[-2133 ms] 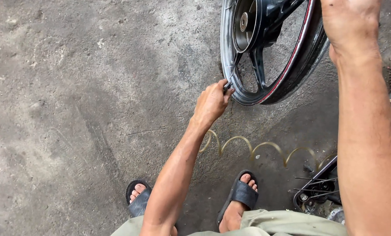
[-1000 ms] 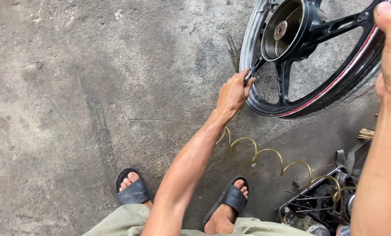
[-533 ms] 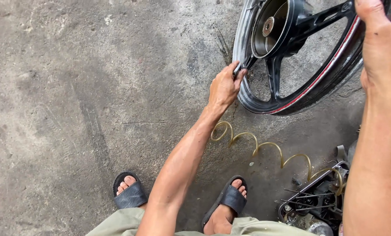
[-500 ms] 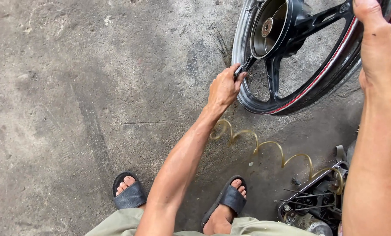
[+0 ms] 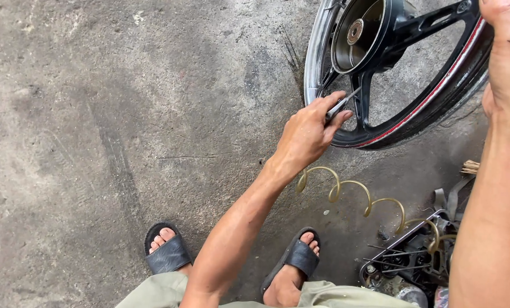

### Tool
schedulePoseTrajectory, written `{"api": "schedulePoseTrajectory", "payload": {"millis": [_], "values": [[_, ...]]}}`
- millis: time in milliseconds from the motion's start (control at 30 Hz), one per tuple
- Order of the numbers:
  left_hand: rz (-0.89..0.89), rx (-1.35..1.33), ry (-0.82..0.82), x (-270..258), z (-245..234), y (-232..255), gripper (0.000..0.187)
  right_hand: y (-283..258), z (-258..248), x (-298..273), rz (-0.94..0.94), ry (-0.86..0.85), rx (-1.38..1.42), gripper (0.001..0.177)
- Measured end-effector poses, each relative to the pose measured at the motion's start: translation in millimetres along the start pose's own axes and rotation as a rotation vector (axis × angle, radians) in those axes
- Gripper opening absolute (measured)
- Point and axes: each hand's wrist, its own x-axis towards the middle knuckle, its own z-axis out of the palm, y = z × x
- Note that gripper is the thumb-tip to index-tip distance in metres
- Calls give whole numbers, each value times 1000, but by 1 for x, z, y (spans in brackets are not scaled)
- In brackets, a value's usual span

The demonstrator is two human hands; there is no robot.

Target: The person uses a pneumatic air nozzle to blow air across the surface of a motorcycle wheel, rotating the wheel to access different areas. The person holds the wheel with one hand and directs the nozzle with the other, systematically cleaning the rim and spokes.

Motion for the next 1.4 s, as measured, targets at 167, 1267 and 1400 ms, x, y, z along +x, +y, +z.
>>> {"api": "schedulePoseTrajectory", "payload": {"millis": [167,1267,1400], "values": [[104,112,98,3,1,10,49,3,-6,1,376,68,-20,20],[245,-534,-7,-32,-54,33,41,1,28,-95,1200,143,664,33],[270,-547,-75,-20,-56,45,39,17,9,-82,1062,293,731,36]]}}
